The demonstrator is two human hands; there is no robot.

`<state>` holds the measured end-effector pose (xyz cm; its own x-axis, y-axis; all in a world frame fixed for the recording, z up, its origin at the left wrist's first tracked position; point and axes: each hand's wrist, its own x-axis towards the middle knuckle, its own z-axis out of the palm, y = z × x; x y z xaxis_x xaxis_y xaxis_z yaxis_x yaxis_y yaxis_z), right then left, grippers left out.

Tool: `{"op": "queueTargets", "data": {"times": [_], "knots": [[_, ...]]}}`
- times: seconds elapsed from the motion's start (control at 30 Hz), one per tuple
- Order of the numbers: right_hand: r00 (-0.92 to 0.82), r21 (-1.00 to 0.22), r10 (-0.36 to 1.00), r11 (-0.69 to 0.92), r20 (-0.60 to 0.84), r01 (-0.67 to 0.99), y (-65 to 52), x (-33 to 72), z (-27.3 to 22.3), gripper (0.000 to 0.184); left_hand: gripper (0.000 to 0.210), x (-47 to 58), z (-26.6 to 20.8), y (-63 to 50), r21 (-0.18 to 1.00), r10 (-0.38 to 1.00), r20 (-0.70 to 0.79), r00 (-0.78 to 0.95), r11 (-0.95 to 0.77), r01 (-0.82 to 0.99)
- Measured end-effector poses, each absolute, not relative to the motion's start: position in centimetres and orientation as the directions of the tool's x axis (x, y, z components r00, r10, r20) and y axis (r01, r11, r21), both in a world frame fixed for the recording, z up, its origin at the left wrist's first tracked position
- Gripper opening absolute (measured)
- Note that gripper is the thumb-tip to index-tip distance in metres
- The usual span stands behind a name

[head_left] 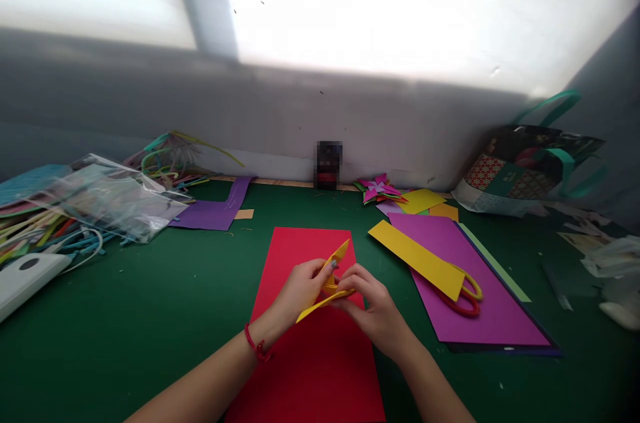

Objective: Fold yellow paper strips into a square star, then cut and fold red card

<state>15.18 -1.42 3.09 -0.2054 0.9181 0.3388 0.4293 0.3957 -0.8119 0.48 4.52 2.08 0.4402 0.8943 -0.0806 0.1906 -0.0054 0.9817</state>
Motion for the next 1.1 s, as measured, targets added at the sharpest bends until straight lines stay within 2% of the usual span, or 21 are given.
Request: {"op": "queueTargets", "data": {"times": [0.17, 0.3, 0.43, 0.57, 0.7, 0.87, 1.1], "knots": [[0.019, -0.815, 0.913, 0.355, 0.408, 0.457, -1.4, 14.0, 2.3, 0.004, 0.029, 1.0, 0.4, 4.4, 0.96, 0.879, -0.181, 0.441, 0.255, -0.113], [0.073, -0.783, 0.903, 0.324, 0.423, 0.531, -1.5, 13.6, 2.0, 0.011, 0.019, 1.0, 0.7, 4.2, 0.948, 0.912, -0.272, 0.308, 0.31, -0.079], [0.134, -0.735, 0.894, 0.257, 0.427, 0.628, -1.6, 13.7, 2.0, 0.013, 0.018, 1.3, 1.7, 3.7, 0.959, 0.94, -0.242, 0.242, 0.269, -0.088], [0.166, -0.749, 0.908, 0.201, 0.384, 0.632, -1.7, 13.4, 2.1, 0.014, 0.02, 1.6, 2.1, 3.0, 0.975, 0.953, -0.184, 0.242, 0.207, -0.075], [0.229, -0.75, 0.918, 0.101, 0.323, 0.653, -1.9, 13.1, 2.1, 0.018, 0.023, 1.7, 2.1, 2.3, 0.994, 0.962, -0.11, 0.251, 0.11, 0.013], [0.302, -0.712, 0.912, -0.015, 0.278, 0.702, -1.6, 13.1, 1.8, 0.022, 0.025, 1.8, 1.9, 2.1, 0.994, 0.985, -0.055, 0.163, 0.038, 0.102], [0.327, -0.763, 0.918, -0.041, 0.227, 0.645, -1.8, 13.1, 1.9, 0.022, 0.025, 2.1, 1.6, 2.0, 0.997, 0.986, -0.054, 0.155, 0.06, -0.037]]}}
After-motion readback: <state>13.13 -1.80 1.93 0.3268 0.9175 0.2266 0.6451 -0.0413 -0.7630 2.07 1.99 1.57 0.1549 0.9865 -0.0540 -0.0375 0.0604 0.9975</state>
